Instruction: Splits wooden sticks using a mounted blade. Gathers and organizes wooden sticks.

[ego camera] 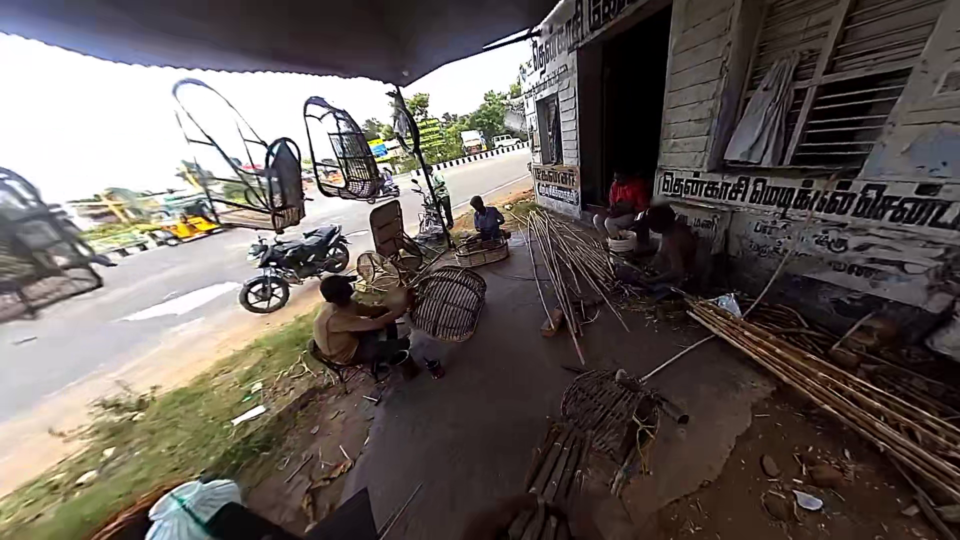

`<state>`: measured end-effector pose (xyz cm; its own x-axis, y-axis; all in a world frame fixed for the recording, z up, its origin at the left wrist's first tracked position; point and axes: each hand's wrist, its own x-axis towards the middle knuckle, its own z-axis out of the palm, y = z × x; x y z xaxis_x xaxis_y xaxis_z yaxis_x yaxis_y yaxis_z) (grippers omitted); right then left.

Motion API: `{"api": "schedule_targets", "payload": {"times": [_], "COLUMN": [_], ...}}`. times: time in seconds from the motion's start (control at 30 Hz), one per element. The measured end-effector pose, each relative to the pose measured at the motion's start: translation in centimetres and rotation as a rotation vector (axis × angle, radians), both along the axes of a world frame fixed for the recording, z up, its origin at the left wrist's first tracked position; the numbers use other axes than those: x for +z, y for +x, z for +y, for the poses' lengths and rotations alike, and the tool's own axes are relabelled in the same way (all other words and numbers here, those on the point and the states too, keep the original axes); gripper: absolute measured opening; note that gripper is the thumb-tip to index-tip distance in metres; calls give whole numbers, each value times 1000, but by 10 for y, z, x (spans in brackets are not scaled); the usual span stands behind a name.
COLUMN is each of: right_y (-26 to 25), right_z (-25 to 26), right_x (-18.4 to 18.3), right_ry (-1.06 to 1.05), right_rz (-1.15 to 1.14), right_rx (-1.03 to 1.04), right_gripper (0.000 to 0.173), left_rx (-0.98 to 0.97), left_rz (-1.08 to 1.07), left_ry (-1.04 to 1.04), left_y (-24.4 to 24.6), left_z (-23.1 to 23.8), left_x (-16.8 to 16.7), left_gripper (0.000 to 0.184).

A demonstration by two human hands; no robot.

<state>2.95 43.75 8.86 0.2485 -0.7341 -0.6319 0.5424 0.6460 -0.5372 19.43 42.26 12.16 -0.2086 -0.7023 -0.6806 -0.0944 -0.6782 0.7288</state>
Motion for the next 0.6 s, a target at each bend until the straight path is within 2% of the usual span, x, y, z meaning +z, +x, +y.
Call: {"api": "schedule_targets", "payload": {"times": [0.13, 0.3, 0.43, 0.6], "right_y": [40, 58, 56, 44], "right_z": [-87, -150, -200, -260], "right_x": [-35, -37, -44, -83], "right_ry": [74, 140, 173, 95], "right_rz": [-59, -4, 43, 44], "right_rx": [-130, -294, -427, -621], "right_gripper": [29, 29, 28, 25], "left_rx": [-280, -512, -626, -803], "left_rz": [75, 127, 153, 122], "left_ry": [87, 211, 252, 321], "left_y": [46, 59, 43, 5], "left_z": [-119, -225, -301, -385], "left_x": [-42, -64, -86, -104], "left_gripper": [36, 38, 38, 31]}}
